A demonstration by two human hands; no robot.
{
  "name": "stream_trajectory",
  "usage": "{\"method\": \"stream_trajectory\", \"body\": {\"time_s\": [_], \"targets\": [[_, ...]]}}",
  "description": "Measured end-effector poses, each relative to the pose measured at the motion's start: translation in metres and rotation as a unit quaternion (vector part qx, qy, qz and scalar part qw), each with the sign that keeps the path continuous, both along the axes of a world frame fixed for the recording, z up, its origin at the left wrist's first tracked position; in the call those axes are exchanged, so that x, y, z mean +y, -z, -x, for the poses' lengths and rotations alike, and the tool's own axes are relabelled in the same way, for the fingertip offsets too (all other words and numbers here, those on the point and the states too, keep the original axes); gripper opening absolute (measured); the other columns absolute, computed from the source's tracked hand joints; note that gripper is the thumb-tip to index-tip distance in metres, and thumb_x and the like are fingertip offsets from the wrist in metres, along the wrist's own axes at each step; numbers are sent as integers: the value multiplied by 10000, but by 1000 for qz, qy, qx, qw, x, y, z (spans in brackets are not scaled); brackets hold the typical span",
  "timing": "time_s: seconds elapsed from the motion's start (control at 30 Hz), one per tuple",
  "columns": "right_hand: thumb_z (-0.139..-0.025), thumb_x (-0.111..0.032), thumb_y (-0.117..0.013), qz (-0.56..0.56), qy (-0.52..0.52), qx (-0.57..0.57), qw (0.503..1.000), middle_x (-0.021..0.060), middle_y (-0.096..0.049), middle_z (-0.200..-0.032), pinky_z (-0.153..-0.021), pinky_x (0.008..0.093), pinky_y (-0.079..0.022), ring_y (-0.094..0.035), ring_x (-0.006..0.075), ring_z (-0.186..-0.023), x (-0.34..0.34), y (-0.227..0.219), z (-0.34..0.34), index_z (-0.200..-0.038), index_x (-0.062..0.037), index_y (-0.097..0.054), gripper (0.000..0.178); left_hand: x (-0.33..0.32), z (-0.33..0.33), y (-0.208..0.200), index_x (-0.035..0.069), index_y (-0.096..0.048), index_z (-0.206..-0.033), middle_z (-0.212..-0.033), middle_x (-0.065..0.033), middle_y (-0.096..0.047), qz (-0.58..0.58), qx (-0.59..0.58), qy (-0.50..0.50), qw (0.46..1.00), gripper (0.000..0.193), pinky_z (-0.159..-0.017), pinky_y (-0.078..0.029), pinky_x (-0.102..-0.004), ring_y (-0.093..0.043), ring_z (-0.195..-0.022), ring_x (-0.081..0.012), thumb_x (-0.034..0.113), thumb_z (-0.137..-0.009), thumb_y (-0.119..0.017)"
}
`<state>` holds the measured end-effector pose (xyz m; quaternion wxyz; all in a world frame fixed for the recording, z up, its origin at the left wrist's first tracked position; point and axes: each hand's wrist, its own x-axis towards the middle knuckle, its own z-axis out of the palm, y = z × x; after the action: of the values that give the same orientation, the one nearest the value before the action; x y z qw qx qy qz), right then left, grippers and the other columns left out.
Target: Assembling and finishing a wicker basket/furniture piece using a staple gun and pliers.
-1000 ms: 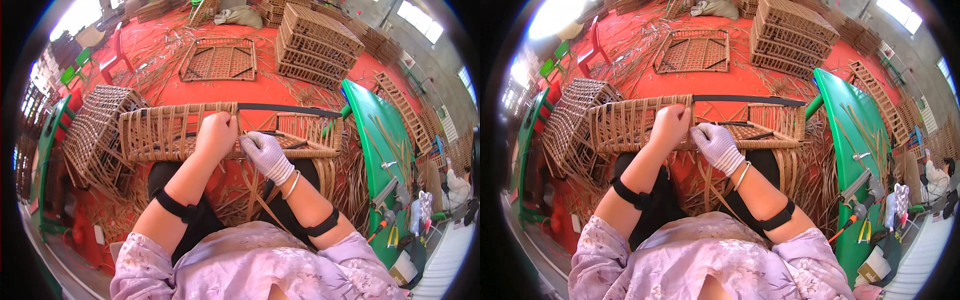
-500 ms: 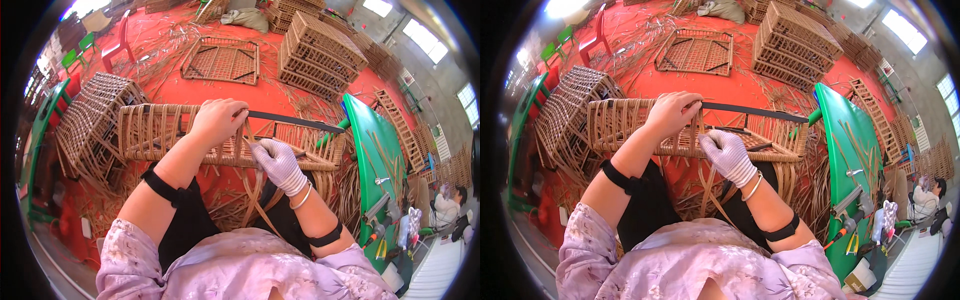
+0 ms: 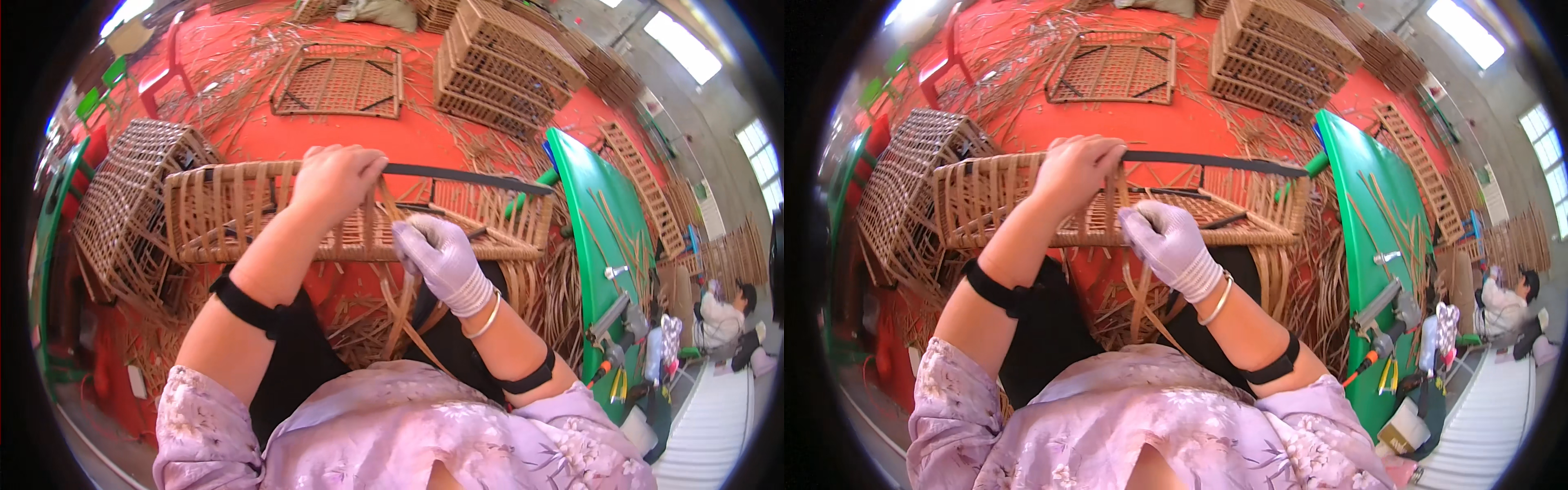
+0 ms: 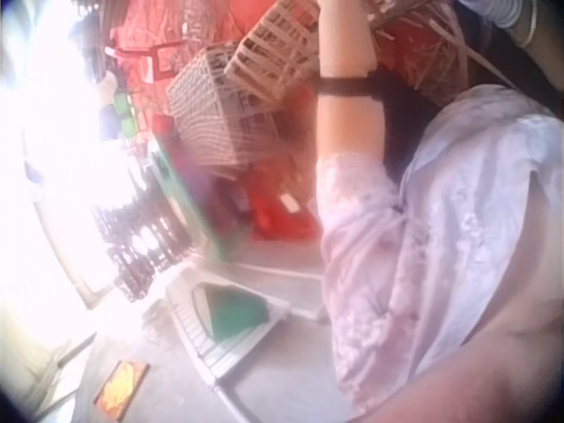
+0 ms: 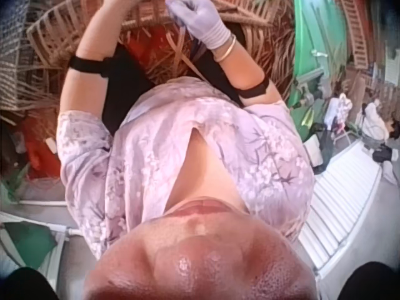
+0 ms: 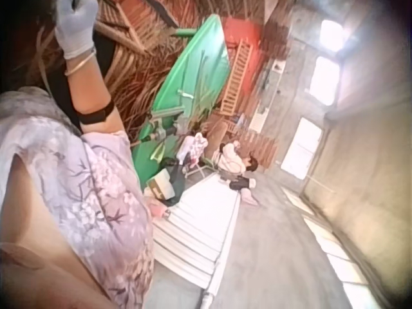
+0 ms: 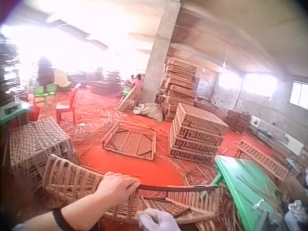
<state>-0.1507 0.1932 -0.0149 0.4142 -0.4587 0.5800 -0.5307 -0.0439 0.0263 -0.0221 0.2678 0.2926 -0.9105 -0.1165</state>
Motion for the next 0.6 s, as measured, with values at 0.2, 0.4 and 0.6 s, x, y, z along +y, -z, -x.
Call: {"method": "stream_trajectory", "body": {"time_s": [0.2,0.4,0.6], "targets": [[-980,-261,-553,25,39,-104,993,-10,-519,-599,-495,229,-384,-480,67,-516,1,-7,4,-698,-48,-550,354,15,-13,0,128,-582,-1230,-1292,-73,-563,128,27,60,990,323,-1068,-338,-458,-502,-1230,-299,203,-919,-541],[-973,-275,-562,67,2,-48,997,-3,-551,-600,-505,222,-403,-500,60,-530,-3,-11,-9,-730,-41,-598,340,24,-23,-8,68,-633,-1116,-1128,-95,-656,120,33,175,977,286,-999,-437,-426,-574,-1142,-309,153,-843,-623],[-994,-263,-520,149,97,-3,984,39,-641,-747,-497,212,-445,-540,56,-551,-15,-10,35,-942,-15,-647,284,37,-29,-25,82,-672,-1034,-1024,-67,-651,132,67,185,972,267,-847,-495,-410,-636,-953,-267,100,-767,-656]]}}
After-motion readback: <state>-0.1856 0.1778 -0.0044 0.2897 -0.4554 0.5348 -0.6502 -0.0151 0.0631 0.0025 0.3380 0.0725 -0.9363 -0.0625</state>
